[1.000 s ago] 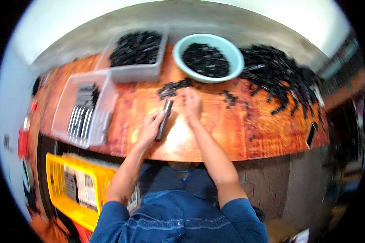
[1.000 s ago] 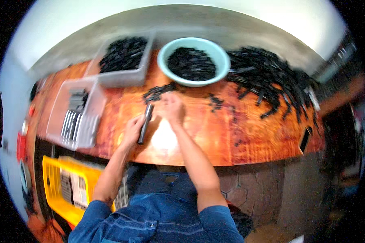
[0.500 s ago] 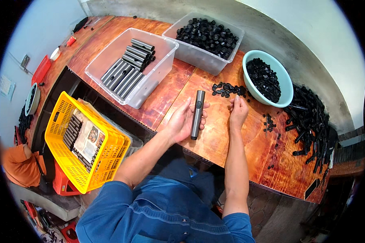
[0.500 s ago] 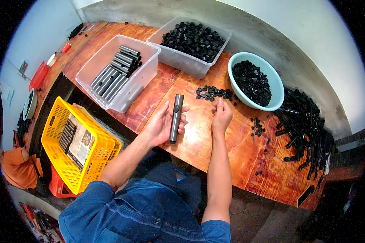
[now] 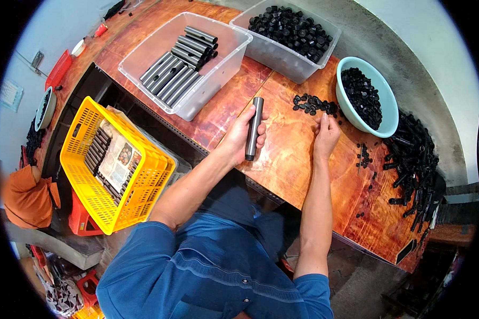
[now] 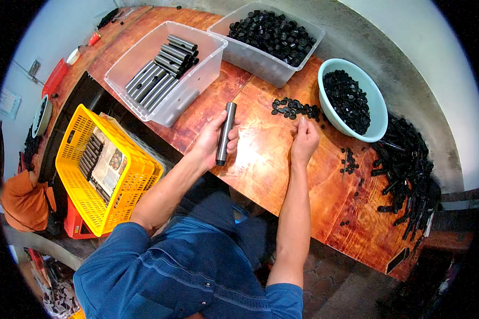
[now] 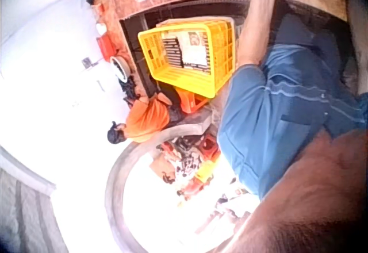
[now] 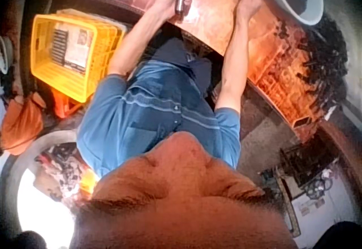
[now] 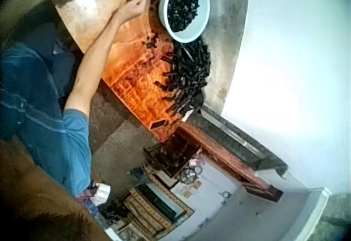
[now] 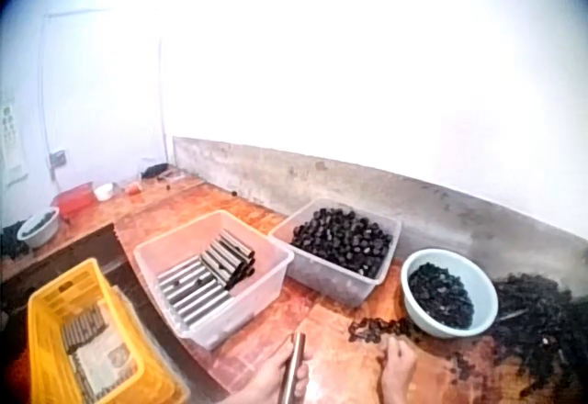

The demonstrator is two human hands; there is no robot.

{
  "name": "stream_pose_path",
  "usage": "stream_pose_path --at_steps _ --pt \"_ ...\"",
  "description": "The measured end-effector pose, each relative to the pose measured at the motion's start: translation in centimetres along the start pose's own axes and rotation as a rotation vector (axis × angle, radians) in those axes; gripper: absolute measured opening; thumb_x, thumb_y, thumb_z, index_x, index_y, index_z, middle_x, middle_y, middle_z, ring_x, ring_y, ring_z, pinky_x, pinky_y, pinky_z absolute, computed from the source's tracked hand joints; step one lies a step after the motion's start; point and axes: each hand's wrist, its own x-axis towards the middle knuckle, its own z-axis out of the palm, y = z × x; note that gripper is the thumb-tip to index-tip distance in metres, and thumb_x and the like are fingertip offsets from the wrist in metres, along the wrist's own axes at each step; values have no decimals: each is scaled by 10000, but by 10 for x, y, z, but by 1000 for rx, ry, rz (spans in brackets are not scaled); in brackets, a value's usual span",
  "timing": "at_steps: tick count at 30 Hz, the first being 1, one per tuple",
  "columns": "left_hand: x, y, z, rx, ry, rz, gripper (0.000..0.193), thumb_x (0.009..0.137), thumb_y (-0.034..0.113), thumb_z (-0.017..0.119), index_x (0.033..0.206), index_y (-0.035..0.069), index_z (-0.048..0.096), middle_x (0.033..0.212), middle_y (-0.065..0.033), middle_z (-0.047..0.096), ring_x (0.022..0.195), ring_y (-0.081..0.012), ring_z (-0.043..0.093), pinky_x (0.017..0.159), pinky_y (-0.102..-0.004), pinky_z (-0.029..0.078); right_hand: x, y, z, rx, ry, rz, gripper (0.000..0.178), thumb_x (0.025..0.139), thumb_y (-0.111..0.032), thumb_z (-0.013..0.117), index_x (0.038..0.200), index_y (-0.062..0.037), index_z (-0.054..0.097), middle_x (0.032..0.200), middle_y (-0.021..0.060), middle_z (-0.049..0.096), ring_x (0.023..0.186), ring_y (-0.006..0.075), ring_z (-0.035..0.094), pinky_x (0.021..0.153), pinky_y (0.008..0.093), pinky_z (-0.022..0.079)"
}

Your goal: The person assembles small black plastic components onto cylindrical metal rods. They pick up a rod, insert a plastic piece, and place the finished unit into a yellow basket. The process is repeated continuously at a workbench with organized bins of parts.

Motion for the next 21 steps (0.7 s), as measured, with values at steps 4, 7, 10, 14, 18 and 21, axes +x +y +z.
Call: stream_pose_path --at_steps 4,7,10,14,18,21 --pt "4 0 3 -12 -21 -8 462 1064 521 409 1091 78 540 656 -7 497 504 -145 476 454 -280 398 -2 -4 1 3 6 26 382 1040 -272 587 776 -4 647 655 -5 544 611 82 500 580 270 427" --pt "6 0 4 -72 -72 -26 472 1066 533 383 1102 86 529 664 -9 484 526 -147 464 474 -282 382 -2 -4 -1 -23 -1 27 380 1038 -264 585 770 -1 644 654 5 554 611 87 512 579 272 431" --pt "5 3 9 -108 -113 -16 471 1075 527 350 1146 92 514 700 -16 511 563 -157 493 502 -291 404 -1 -8 -2 -60 -6 28 378 1037 -255 582 767 3 640 654 17 563 615 93 522 582 274 433" --pt "0 5 13 -101 -183 11 456 1079 509 356 1168 92 518 738 -32 520 586 -161 502 519 -294 410 -2 -10 -1 -67 4 42 374 1034 -249 584 767 7 638 652 19 563 618 98 521 589 277 431" --pt "-10 5 9 -88 -262 25 420 1083 475 373 1151 90 526 709 -28 509 532 -153 485 478 -286 398 -5 -15 2 -61 -5 51 366 1031 -243 591 764 3 636 641 8 537 609 98 498 589 277 421" --pt "-19 7 12 -54 -236 19 420 1078 495 378 1116 104 526 647 -13 477 452 -154 449 431 -290 379 -1 1 -3 -76 -5 -2 371 1040 -266 583 762 -22 627 653 -18 527 596 72 466 555 253 379"
